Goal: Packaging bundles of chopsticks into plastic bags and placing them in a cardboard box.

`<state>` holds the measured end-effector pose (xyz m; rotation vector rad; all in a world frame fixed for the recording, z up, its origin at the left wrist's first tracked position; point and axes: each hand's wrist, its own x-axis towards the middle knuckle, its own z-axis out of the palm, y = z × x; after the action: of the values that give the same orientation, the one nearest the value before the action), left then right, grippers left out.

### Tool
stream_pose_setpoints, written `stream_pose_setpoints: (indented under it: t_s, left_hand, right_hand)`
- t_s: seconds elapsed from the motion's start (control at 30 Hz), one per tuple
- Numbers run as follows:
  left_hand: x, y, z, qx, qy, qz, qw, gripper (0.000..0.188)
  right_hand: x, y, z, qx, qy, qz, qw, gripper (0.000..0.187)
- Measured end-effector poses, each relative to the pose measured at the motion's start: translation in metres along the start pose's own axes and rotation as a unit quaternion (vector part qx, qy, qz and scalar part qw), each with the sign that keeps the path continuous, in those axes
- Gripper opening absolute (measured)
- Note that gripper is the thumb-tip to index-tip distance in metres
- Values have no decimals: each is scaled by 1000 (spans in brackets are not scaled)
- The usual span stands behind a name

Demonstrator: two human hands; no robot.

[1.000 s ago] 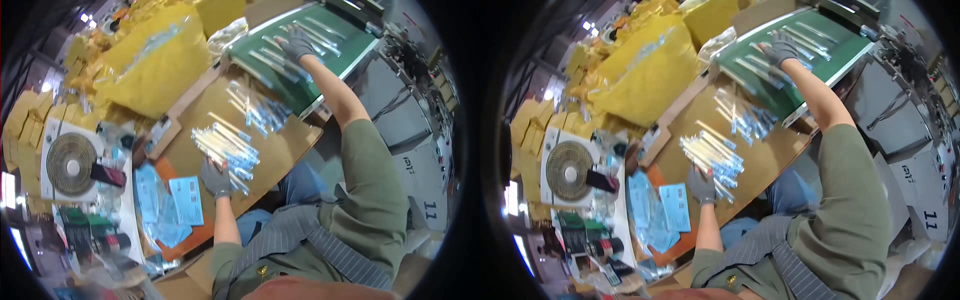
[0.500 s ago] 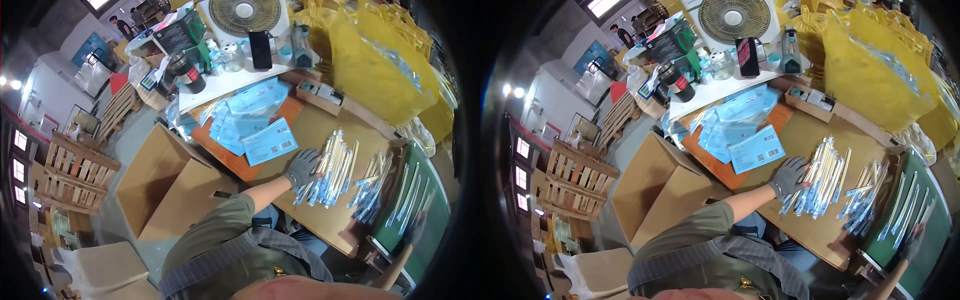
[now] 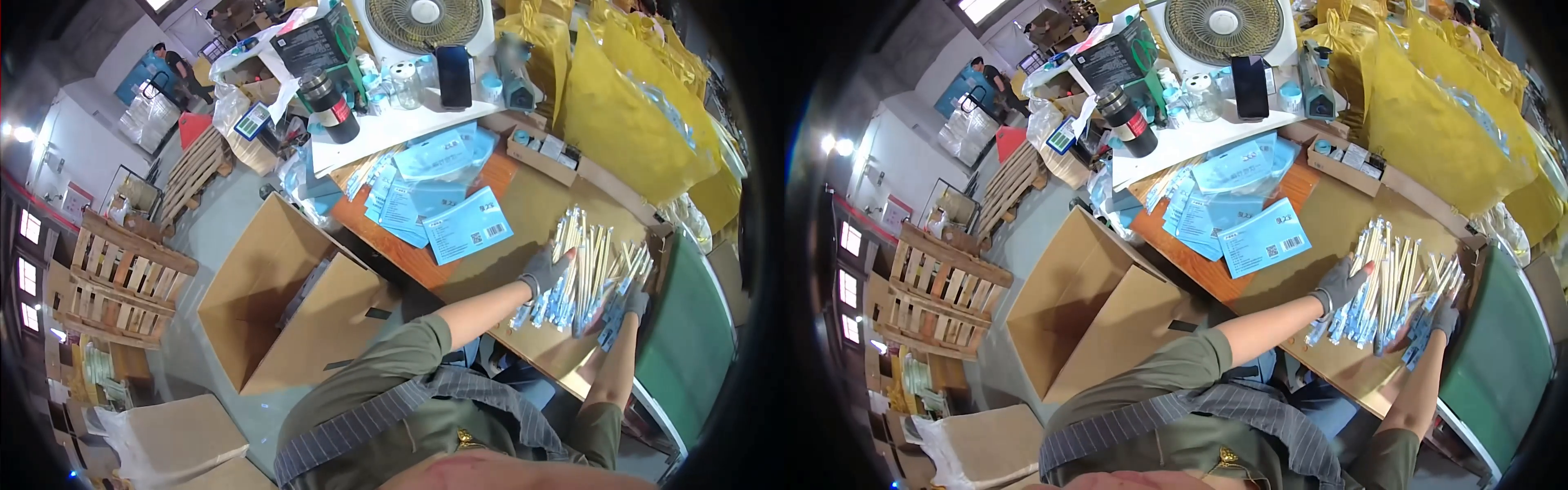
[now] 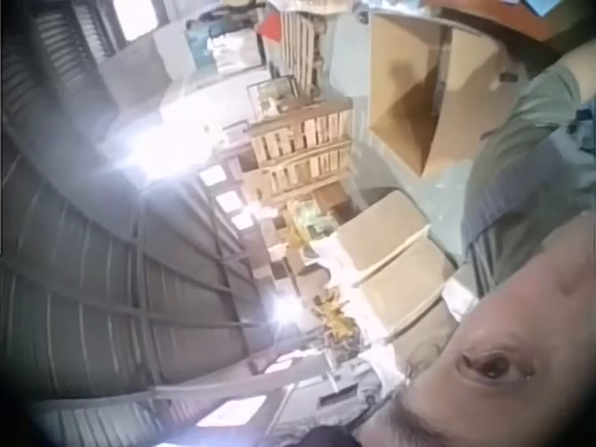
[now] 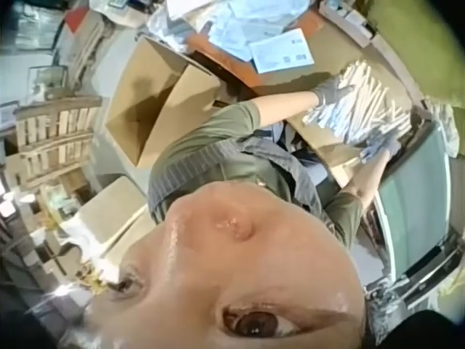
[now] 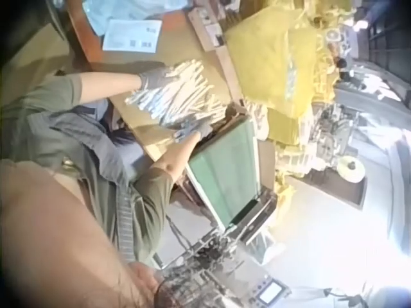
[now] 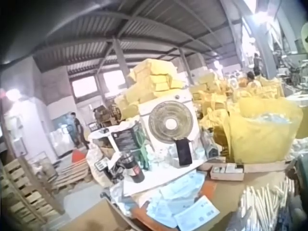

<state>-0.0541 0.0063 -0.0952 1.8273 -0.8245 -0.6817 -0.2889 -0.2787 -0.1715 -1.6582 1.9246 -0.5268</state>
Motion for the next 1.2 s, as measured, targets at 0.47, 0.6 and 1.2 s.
stream_pose_setpoints:
  t_s: [0.47, 0.6, 1.2]
  left_hand:
    - [27, -6, -43, -347, -79, -129, 926, 44]
    - [16, 47, -82, -375, -71, 79, 921, 51]
    - [-31, 36, -124, -148, -126, 204, 959, 100]
  right_hand:
    - [-221, -131, 78, 503, -508, -7, 699, 34]
    - [-235, -169, 50, 571, -427, -147, 685, 34]
    - [-305, -201, -25, 488, -415, -369, 673, 121]
